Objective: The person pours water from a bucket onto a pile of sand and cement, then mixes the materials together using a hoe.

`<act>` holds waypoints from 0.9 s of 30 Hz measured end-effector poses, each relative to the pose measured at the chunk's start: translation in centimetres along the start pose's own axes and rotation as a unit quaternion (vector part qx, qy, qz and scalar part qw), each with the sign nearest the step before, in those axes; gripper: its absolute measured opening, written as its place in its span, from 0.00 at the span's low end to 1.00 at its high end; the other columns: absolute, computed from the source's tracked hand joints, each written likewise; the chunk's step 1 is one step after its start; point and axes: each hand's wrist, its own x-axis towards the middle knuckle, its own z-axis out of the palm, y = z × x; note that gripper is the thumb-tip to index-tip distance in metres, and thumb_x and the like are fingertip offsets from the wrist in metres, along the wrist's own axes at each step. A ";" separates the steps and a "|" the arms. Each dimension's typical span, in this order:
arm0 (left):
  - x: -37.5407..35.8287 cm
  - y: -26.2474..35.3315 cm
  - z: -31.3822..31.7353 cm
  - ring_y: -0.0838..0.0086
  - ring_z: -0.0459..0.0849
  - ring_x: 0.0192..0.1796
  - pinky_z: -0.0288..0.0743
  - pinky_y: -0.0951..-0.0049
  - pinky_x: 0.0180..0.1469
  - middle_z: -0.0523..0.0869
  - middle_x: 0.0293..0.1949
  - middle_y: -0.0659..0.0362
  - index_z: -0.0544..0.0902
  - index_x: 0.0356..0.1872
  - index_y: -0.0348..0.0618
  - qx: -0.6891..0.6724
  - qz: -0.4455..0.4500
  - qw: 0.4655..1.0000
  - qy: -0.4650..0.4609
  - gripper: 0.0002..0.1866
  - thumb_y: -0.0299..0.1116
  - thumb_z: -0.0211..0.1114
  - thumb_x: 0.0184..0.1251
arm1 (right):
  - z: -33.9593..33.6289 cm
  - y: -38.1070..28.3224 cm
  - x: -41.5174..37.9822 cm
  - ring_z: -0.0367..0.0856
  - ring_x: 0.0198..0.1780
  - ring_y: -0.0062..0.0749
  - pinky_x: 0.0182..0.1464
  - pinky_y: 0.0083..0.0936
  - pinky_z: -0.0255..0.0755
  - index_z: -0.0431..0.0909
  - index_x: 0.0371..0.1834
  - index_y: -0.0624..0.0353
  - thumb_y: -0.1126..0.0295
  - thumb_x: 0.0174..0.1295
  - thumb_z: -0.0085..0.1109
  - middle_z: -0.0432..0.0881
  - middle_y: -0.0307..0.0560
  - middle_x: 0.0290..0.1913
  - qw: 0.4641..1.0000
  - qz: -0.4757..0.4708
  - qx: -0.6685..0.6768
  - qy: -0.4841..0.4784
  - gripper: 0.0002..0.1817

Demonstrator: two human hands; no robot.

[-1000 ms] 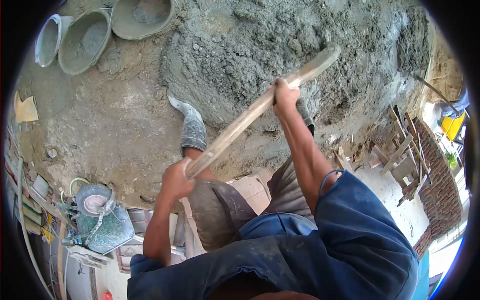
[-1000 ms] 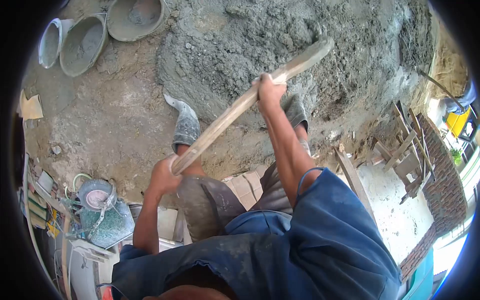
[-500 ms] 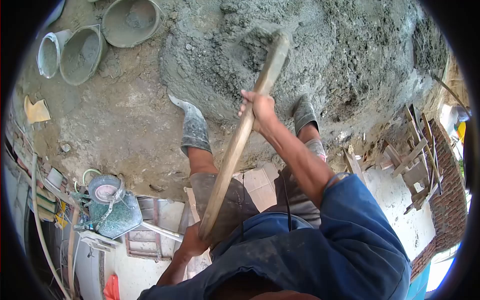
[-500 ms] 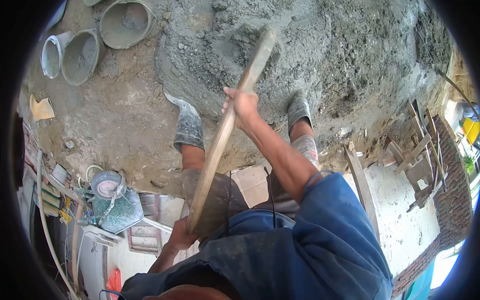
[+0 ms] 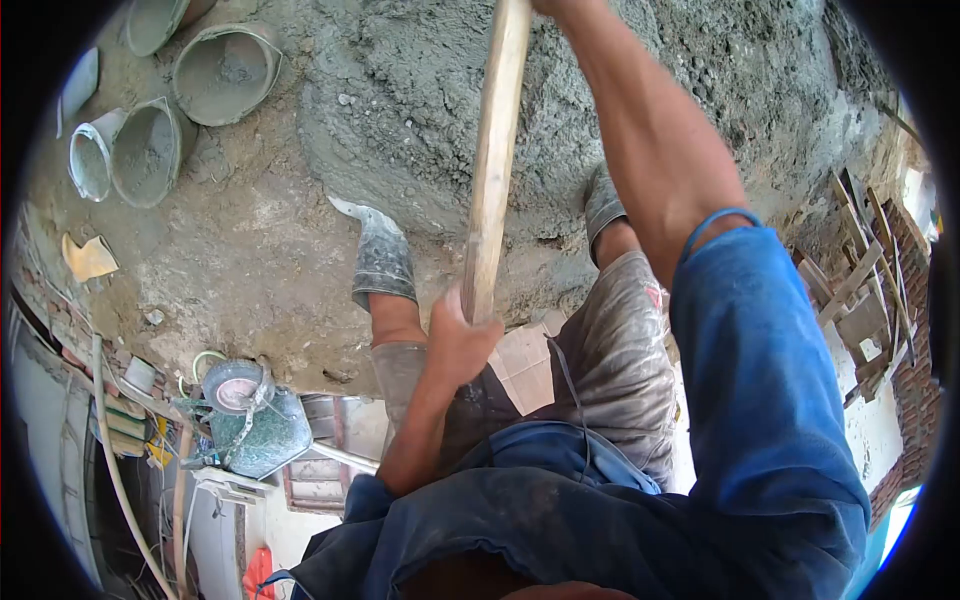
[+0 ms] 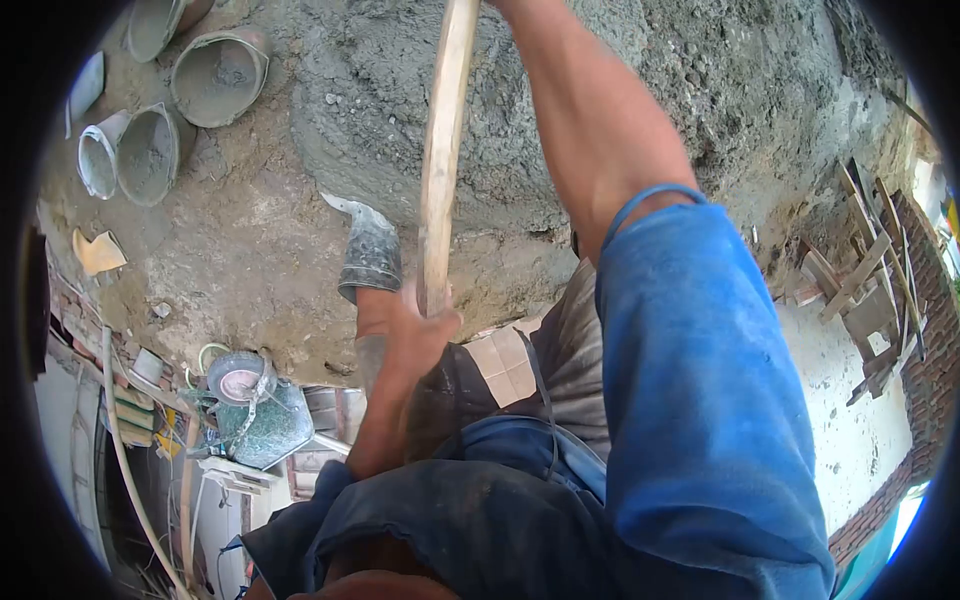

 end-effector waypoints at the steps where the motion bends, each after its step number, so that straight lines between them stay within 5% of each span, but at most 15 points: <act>1: -3.2 -1.2 0.6 0.76 0.74 0.32 0.72 0.72 0.37 0.76 0.28 0.63 0.77 0.38 0.37 -0.006 -0.047 0.999 0.003 0.14 0.24 0.64 0.47 | 0.8 1.7 -3.2 0.78 0.21 0.34 0.23 0.34 0.75 0.78 0.31 0.69 0.75 0.57 0.57 0.80 0.50 0.23 0.996 0.057 0.052 -0.044 0.06; 2: -6.4 -2.7 1.1 0.76 0.74 0.31 0.71 0.72 0.36 0.75 0.28 0.64 0.76 0.35 0.41 -0.011 -0.092 0.996 0.002 0.13 0.25 0.67 0.46 | 1.3 3.9 -7.1 0.78 0.19 0.26 0.21 0.25 0.77 0.76 0.36 0.75 0.79 0.61 0.58 0.80 0.49 0.24 0.985 0.111 0.104 -0.084 0.07; 5: -14.3 -4.9 0.5 0.72 0.78 0.32 0.74 0.69 0.37 0.79 0.28 0.59 0.76 0.38 0.35 0.062 -0.197 0.978 -0.042 0.15 0.25 0.64 0.46 | 1.6 8.1 -15.6 0.79 0.19 0.29 0.20 0.29 0.75 0.75 0.30 0.72 0.79 0.55 0.59 0.79 0.50 0.21 0.960 0.212 0.160 -0.088 0.05; 10: -22.7 -6.0 -0.5 0.58 0.84 0.37 0.76 0.62 0.44 0.85 0.33 0.53 0.78 0.41 0.37 0.051 -0.207 0.973 -0.088 0.16 0.27 0.66 0.48 | -7.3 6.5 -24.7 0.76 0.20 0.29 0.19 0.27 0.75 0.69 0.41 0.73 0.82 0.56 0.57 0.76 0.48 0.25 0.910 0.273 0.309 -0.041 0.12; 13: -17.8 -3.9 -0.3 0.49 0.85 0.40 0.76 0.60 0.45 0.84 0.34 0.46 0.78 0.43 0.41 0.166 -0.103 0.972 -0.132 0.17 0.27 0.67 0.48 | -14.4 5.6 -23.0 0.75 0.18 0.29 0.20 0.28 0.75 0.68 0.38 0.68 0.83 0.55 0.56 0.74 0.45 0.23 0.916 0.247 0.313 0.056 0.09; 16: -5.0 1.7 0.0 0.41 0.82 0.44 0.76 0.55 0.44 0.83 0.36 0.39 0.78 0.43 0.37 0.183 -0.018 0.971 -0.155 0.17 0.28 0.64 0.49 | -20.4 7.8 -14.9 0.72 0.19 0.28 0.24 0.25 0.74 0.68 0.36 0.65 0.78 0.62 0.53 0.72 0.42 0.20 0.921 0.159 0.342 0.099 0.05; 17: -0.7 1.0 -0.3 0.51 0.84 0.38 0.77 0.63 0.43 0.83 0.31 0.43 0.79 0.47 0.36 0.229 0.096 0.960 -0.126 0.20 0.28 0.64 0.49 | -21.7 9.2 -10.6 0.72 0.20 0.28 0.26 0.25 0.74 0.68 0.37 0.65 0.78 0.63 0.52 0.72 0.42 0.20 0.910 0.125 0.377 0.117 0.04; 18: 2.3 2.2 -0.9 0.49 0.84 0.39 0.77 0.63 0.44 0.84 0.33 0.43 0.79 0.48 0.36 0.227 0.120 0.958 -0.124 0.21 0.28 0.64 0.48 | -21.7 10.4 -8.3 0.73 0.21 0.28 0.27 0.24 0.75 0.68 0.37 0.65 0.78 0.64 0.51 0.71 0.41 0.20 0.902 0.102 0.400 0.126 0.03; 21: 0.9 3.1 -7.7 0.48 0.84 0.41 0.77 0.62 0.46 0.85 0.36 0.43 0.79 0.49 0.36 0.274 0.078 0.950 -0.124 0.22 0.26 0.63 0.48 | -12.9 11.7 -9.0 0.73 0.22 0.28 0.29 0.24 0.76 0.68 0.42 0.68 0.78 0.65 0.51 0.72 0.42 0.23 0.897 0.166 0.386 0.138 0.06; 25: -3.5 -8.3 -21.1 0.48 0.85 0.45 0.77 0.57 0.45 0.86 0.37 0.44 0.82 0.44 0.45 0.314 -0.012 0.946 -0.086 0.19 0.25 0.65 0.45 | 3.8 14.0 -19.6 0.78 0.21 0.35 0.22 0.32 0.77 0.69 0.40 0.71 0.80 0.59 0.54 0.76 0.50 0.28 0.868 0.240 0.409 0.147 0.08; 27: -4.0 -14.9 -26.6 0.48 0.85 0.44 0.77 0.58 0.44 0.86 0.37 0.46 0.83 0.41 0.45 0.359 -0.077 0.927 -0.070 0.17 0.24 0.66 0.45 | 6.5 10.8 -25.8 0.80 0.26 0.36 0.30 0.35 0.79 0.68 0.39 0.67 0.81 0.58 0.56 0.76 0.48 0.27 0.821 0.291 0.480 0.102 0.08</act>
